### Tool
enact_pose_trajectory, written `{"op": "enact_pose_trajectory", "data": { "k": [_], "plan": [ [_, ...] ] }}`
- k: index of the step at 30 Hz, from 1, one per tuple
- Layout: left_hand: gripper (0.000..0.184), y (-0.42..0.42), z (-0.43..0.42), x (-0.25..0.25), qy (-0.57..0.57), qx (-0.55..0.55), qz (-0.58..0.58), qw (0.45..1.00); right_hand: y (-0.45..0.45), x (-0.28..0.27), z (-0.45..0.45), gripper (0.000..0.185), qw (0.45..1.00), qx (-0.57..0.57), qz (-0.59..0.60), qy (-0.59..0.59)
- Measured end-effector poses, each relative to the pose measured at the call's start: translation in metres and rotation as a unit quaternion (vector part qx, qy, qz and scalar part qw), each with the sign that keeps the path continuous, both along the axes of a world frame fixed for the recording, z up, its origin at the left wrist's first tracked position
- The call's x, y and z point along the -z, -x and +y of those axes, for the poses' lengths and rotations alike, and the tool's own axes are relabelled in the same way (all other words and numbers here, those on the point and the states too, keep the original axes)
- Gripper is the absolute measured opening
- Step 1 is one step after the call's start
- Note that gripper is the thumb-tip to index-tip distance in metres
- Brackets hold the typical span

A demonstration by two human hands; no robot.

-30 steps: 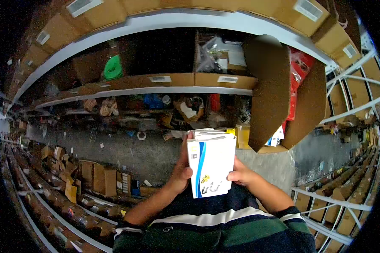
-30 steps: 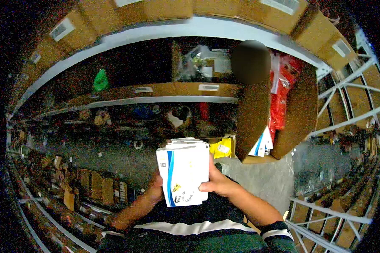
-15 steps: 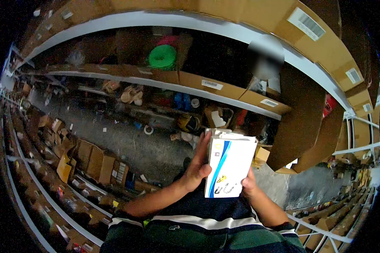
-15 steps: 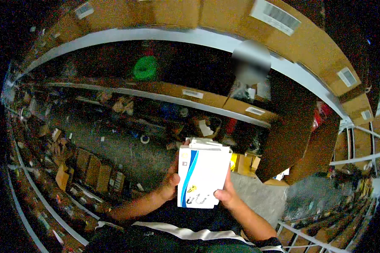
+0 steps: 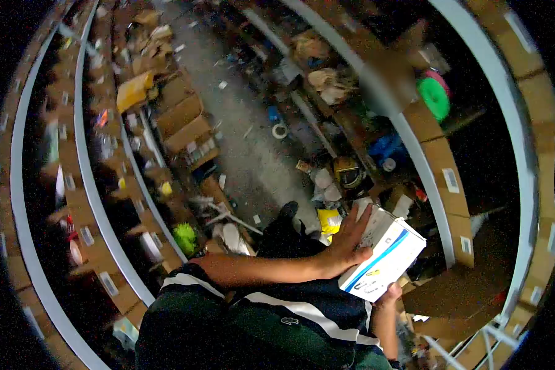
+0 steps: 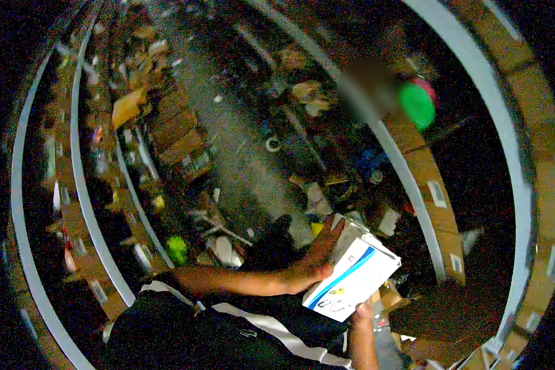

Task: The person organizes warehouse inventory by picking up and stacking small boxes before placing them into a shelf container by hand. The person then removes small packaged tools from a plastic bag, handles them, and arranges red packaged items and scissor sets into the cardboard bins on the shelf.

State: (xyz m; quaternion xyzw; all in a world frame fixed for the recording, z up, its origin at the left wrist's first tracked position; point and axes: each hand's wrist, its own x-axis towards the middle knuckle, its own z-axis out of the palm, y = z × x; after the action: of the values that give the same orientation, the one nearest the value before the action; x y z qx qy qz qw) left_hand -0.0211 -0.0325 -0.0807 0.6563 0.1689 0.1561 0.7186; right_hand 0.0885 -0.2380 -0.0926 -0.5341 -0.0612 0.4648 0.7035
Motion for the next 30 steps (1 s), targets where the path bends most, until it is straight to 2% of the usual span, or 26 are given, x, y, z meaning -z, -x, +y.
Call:
{"op": "enact_pose_trajectory", "data": {
  "k": [5,7,12,16,19,21,23,27,28,30],
  "plan": [
    [0.116,0.002,-0.011,0.006,0.011,-0.079,-0.005,0.997,-0.025,-0.004,0.001,0.091,0.998,-0.053,-0.015,0.032],
    [0.117,0.003,-0.013,0.011,-0.022,-0.105,-0.009,0.994,-0.031,-0.004,0.004,0.090,0.997,-0.071,-0.021,0.036],
    [0.117,0.005,-0.009,0.008,-0.012,-0.098,-0.025,0.995,-0.028,-0.010,0.014,0.088,0.993,-0.108,-0.049,0.024],
    [0.118,-0.004,0.016,0.009,0.039,0.018,-0.076,0.996,-0.004,-0.021,0.028,0.085,0.982,-0.168,-0.086,0.008],
    [0.119,-0.020,0.028,0.010,0.105,0.129,-0.068,0.984,0.007,-0.028,0.045,0.084,0.970,-0.211,-0.117,-0.021],
    [0.119,-0.026,0.035,0.014,0.143,0.192,-0.043,0.970,0.013,-0.012,0.058,0.087,0.963,-0.177,-0.196,-0.056],
    [0.120,-0.027,0.031,0.010,0.159,0.254,-0.014,0.954,0.031,-0.011,0.043,0.092,0.965,-0.125,-0.213,-0.092],
    [0.120,-0.033,0.043,0.015,0.185,0.362,0.041,0.913,0.065,0.004,0.048,0.088,0.980,-0.024,-0.179,-0.089],
    [0.121,-0.040,0.048,0.015,0.196,0.390,0.058,0.898,0.073,0.006,0.054,0.089,0.969,0.039,-0.234,-0.074],
    [0.121,-0.053,0.066,0.014,0.213,0.446,0.094,0.864,0.093,0.001,0.071,0.091,0.964,0.074,-0.251,-0.041]
  ]
}}
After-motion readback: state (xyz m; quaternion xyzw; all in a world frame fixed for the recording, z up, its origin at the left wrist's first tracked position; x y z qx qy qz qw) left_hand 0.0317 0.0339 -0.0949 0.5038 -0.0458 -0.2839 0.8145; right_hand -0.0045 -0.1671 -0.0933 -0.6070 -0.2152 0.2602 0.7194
